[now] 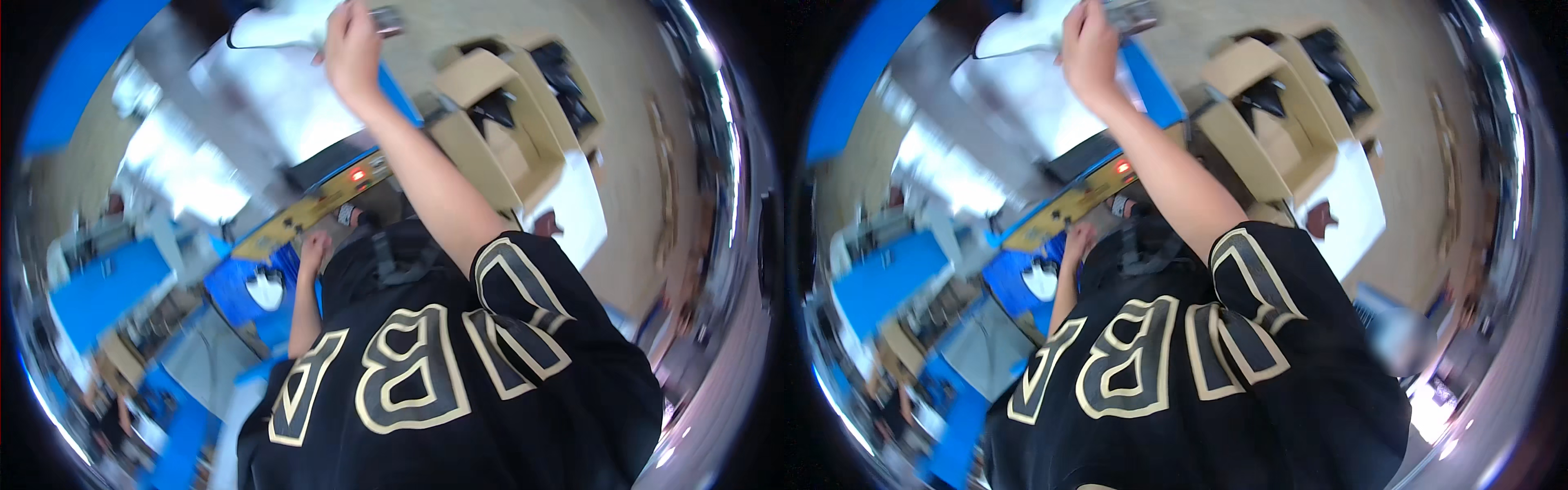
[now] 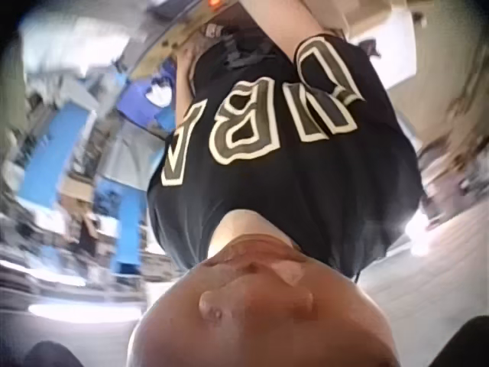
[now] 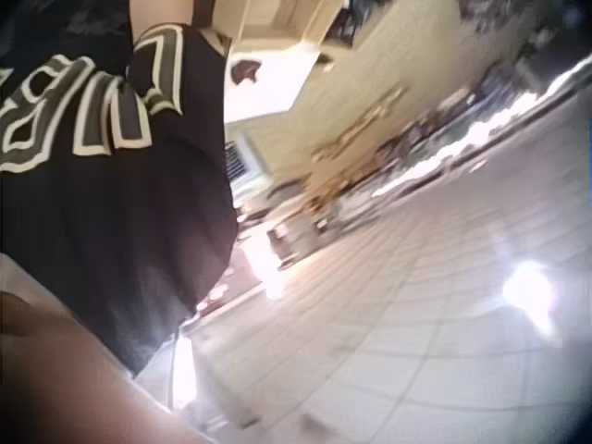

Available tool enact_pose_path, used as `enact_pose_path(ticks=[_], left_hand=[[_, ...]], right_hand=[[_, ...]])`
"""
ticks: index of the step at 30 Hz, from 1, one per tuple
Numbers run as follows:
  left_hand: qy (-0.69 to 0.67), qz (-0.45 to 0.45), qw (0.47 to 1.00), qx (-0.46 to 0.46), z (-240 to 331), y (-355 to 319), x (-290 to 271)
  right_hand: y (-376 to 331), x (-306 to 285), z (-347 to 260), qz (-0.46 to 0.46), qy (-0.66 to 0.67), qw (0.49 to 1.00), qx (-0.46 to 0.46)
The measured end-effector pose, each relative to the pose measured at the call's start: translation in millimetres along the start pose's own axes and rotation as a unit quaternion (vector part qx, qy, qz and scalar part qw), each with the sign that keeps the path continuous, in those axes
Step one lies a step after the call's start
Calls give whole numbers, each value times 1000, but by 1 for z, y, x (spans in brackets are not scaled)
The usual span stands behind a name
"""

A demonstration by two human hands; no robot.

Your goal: Using a heat-press machine to shape and fuse shoe upper components.

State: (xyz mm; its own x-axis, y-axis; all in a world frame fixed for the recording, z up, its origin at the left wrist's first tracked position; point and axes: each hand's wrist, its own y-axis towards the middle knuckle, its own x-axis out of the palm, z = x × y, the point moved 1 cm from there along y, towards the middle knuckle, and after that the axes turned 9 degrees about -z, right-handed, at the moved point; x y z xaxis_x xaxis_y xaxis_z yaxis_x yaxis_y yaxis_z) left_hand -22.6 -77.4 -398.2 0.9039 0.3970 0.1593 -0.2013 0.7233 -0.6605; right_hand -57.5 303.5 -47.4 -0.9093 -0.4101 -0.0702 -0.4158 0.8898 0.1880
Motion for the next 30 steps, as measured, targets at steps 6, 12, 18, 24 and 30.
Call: enact_pose_path(ticks=[6,12,18,24,30], left_hand=[[182,-76,980,30,-19,19,-36],[340,-190,921,14,114,71,6],[454,-203,868,-15,148,62,35],[452,-201,861,-116,167,28,140],[428,-310,837,-140,146,37,219]], right_hand=[[-87,-197,58,72,121,983,122],[-122,-391,107,300,91,945,89],[-94,-506,140,418,-30,902,103],[-98,-512,239,206,-195,912,295],[-241,-440,243,541,12,827,154]])
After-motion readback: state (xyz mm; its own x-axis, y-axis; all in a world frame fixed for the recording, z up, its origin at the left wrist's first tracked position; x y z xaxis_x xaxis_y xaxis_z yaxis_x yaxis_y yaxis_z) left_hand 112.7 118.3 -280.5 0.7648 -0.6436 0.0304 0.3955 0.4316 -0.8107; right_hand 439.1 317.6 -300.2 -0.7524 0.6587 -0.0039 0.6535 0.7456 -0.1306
